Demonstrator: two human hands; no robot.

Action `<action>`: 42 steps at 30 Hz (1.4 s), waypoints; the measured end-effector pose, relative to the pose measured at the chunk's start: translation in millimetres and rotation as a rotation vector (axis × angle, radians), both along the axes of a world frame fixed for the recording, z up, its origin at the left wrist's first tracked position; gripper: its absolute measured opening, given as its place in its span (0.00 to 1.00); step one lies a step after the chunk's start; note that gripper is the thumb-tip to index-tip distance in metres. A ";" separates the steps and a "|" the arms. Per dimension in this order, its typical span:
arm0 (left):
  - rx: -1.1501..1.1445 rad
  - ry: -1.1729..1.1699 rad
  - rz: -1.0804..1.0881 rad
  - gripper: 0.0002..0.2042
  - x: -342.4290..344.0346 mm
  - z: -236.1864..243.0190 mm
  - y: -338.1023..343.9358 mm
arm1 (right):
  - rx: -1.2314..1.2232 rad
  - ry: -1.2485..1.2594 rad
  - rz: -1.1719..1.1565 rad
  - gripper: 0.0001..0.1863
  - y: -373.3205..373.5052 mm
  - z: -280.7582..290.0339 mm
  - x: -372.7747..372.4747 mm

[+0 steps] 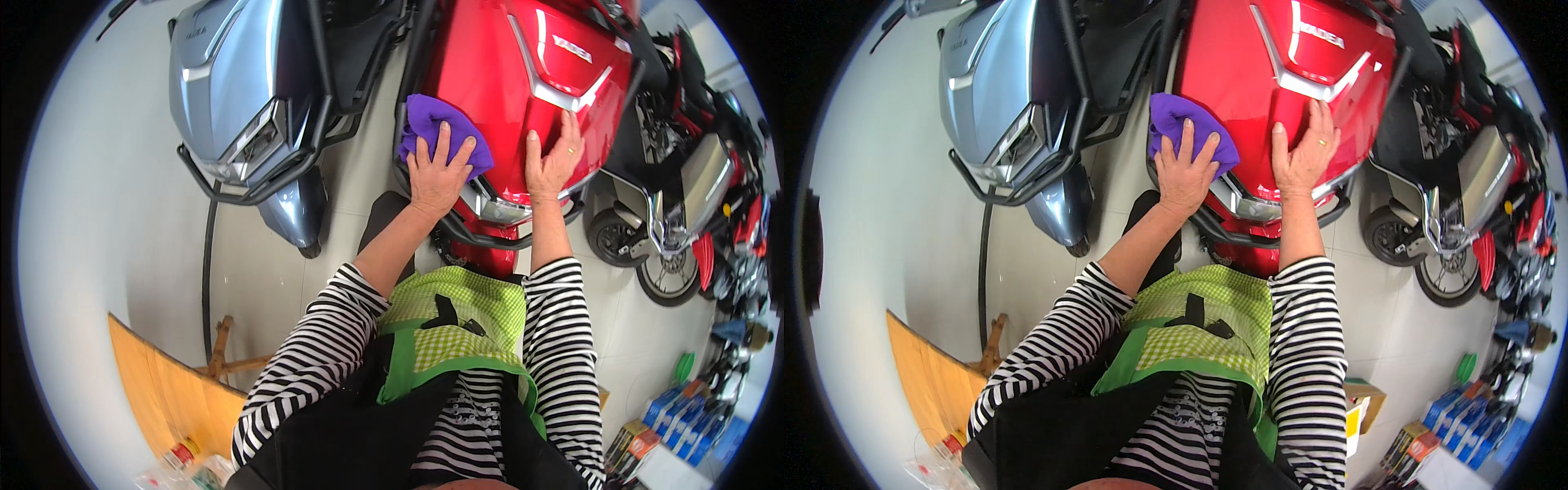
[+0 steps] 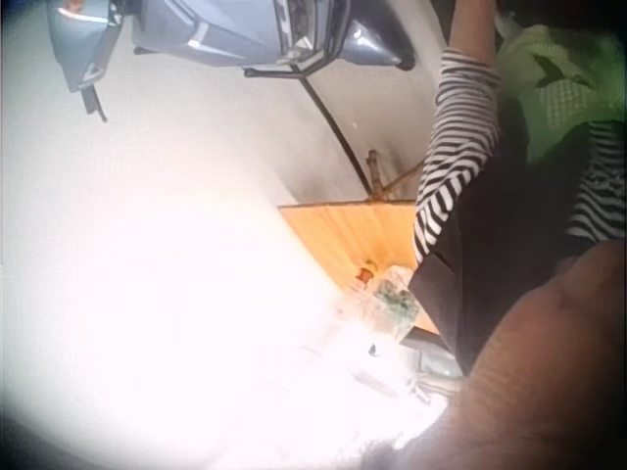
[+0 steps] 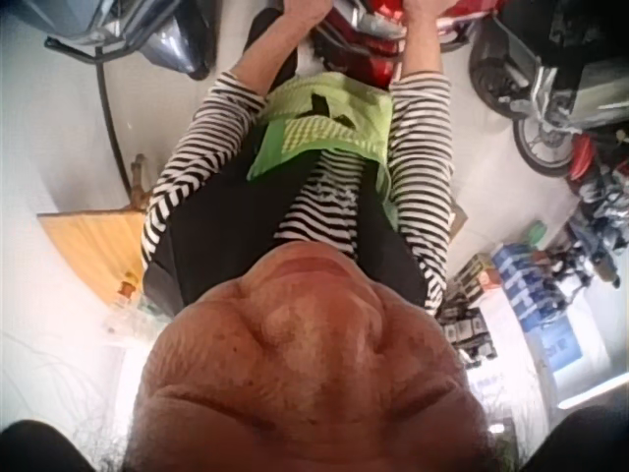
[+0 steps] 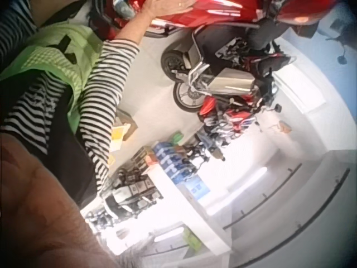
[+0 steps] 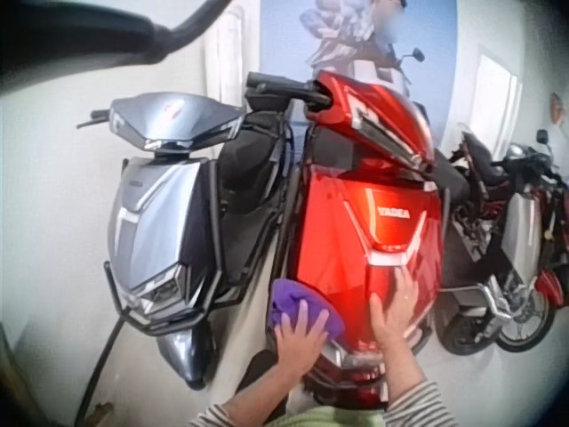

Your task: The person wipes the seats and body panels of several scooters with a purple cloth. They move a pink plastic stool aside to access a red scooter, then wipe its front fairing and side panels.

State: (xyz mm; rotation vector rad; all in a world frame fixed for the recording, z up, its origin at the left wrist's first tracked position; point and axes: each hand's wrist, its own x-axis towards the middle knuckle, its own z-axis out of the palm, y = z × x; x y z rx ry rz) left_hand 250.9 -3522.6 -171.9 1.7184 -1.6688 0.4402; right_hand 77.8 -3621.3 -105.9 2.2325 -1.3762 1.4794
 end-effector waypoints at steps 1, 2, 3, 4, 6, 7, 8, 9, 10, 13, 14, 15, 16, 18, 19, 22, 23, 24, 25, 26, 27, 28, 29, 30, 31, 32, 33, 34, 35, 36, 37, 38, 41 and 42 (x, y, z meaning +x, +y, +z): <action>-0.015 -0.061 -0.030 0.26 0.9 6.2 -1.2 | 0.014 -0.046 0.025 0.37 1.1 1.5 -0.5; -0.035 -0.124 -0.057 0.26 2.3 15.1 -4.2 | 0.041 -0.087 0.058 0.37 5.3 2.4 -2.0; -0.136 -0.193 -0.127 0.25 3.5 26.2 -9.0 | 0.069 -0.109 0.088 0.37 11.3 2.7 -3.8; -0.188 -0.237 -0.176 0.25 2.2 39.1 -17.5 | 0.099 -0.132 0.119 0.37 19.7 1.9 -6.1; -0.143 -0.299 -0.179 0.26 1.2 67.3 -37.3 | 0.194 -0.193 0.168 0.35 42.8 -4.0 -12.5; -0.147 -0.296 -0.157 0.25 0.0 82.0 -50.4 | 0.226 -0.231 0.173 0.33 59.0 -10.1 -17.0; -0.175 -0.304 -0.119 0.24 -1.2 96.9 -64.5 | 0.252 -0.258 0.180 0.32 75.7 -17.4 -22.1; -0.167 -0.277 -0.111 0.24 -1.6 110.8 -78.2 | 0.274 -0.260 0.180 0.31 91.4 -26.0 -27.4; -0.145 -0.251 -0.102 0.24 -3.6 123.6 -91.6 | 0.316 -0.289 0.157 0.30 109.0 -37.4 -30.8; -0.057 -0.184 -0.106 0.25 -13.8 141.2 -110.5 | 0.457 -0.330 0.187 0.27 163.7 -76.6 -45.2; -0.029 -0.178 -0.094 0.26 -18.4 141.7 -111.9 | 0.523 -0.347 0.209 0.26 182.1 -90.4 -51.4; 0.004 -0.143 -0.081 0.27 -22.8 139.4 -110.1 | 0.613 -0.402 0.219 0.24 201.4 -104.4 -57.6; -0.011 -0.104 -0.091 0.27 -26.7 134.9 -105.9 | 0.694 -0.477 0.206 0.23 217.5 -119.0 -60.5; -0.068 -0.139 -0.071 0.27 -35.9 122.1 -95.5 | 0.867 -0.612 0.234 0.23 247.2 -144.7 -71.3; -0.090 -0.164 -0.058 0.27 -41.4 114.0 -88.9 | 0.947 -0.599 0.219 0.24 260.6 -155.9 -76.9; -0.120 -0.225 -0.055 0.29 -51.4 89.9 -68.4 | 1.190 -0.645 0.228 0.26 286.6 -180.6 -94.3; -0.140 -0.231 -0.063 0.29 -53.7 82.5 -61.1 | 1.265 -0.714 0.242 0.27 290.2 -186.1 -98.5; -0.143 -0.240 -0.076 0.30 -55.5 75.0 -52.9 | 1.351 -0.810 0.258 0.28 293.1 -190.4 -101.4; -0.125 -0.253 -0.097 0.30 -57.1 67.6 -44.6 | 1.332 -0.871 0.317 0.30 292.6 -194.0 -104.7; -0.108 -0.268 -0.119 0.30 -57.3 60.6 -36.2 | 1.351 -0.848 0.286 0.30 292.8 -196.7 -106.4; -0.093 -0.271 -0.136 0.30 -57.2 54.7 -29.7 | 1.354 -0.854 0.290 0.30 291.7 -198.9 -108.6; -0.093 -0.288 -0.141 0.30 -57.5 49.6 -22.8 | 1.370 -0.865 0.290 0.30 290.2 -200.7 -110.3; -0.077 -0.307 -0.147 0.31 -57.8 44.7 -16.8 | 1.369 -0.833 0.318 0.30 288.3 -202.5 -111.4; -0.066 -0.323 -0.150 0.32 -58.4 40.8 -11.7 | 1.388 -0.807 0.339 0.30 287.5 -204.1 -112.4; -0.067 -0.353 -0.156 0.32 -58.2 39.2 -9.5 | 1.428 -0.779 0.330 0.30 286.9 -205.5 -113.7; -0.069 -0.382 -0.160 0.32 -56.9 39.8 -9.7 | 1.411 -0.823 0.366 0.28 287.2 -207.1 -113.3; -0.048 -0.417 -0.160 0.33 -56.3 43.3 -13.8 | 1.394 -0.838 0.387 0.28 286.3 -208.3 -113.4; 0.012 -0.415 -0.191 0.34 -54.3 49.3 -20.2 | 1.433 -0.867 0.386 0.28 285.7 -209.2 -113.2; -0.083 -0.428 -0.227 0.33 -52.5 58.1 -29.6 | 1.425 -0.908 0.384 0.28 285.1 -209.4 -114.4; -0.085 -0.451 -0.247 0.33 -50.8 69.3 -42.5 | 1.447 -0.953 0.374 0.28 283.3 -209.4 -114.9; -0.108 -0.427 -0.283 0.32 -50.2 82.5 -58.1 | 1.505 -1.010 0.344 0.28 280.8 -209.2 -114.7; -0.106 -0.425 -0.278 0.32 -51.5 95.7 -73.6 | 1.486 -1.050 0.363 0.27 277.8 -208.7 -114.5; -0.138 -0.546 -0.400 0.29 -59.2 129.6 -108.5 | 1.511 -1.184 0.374 0.27 272.2 -206.0 -112.8; -0.158 -0.589 -0.415 0.29 -66.9 137.9 -119.6 | 1.499 -1.215 0.389 0.26 270.8 -204.8 -112.9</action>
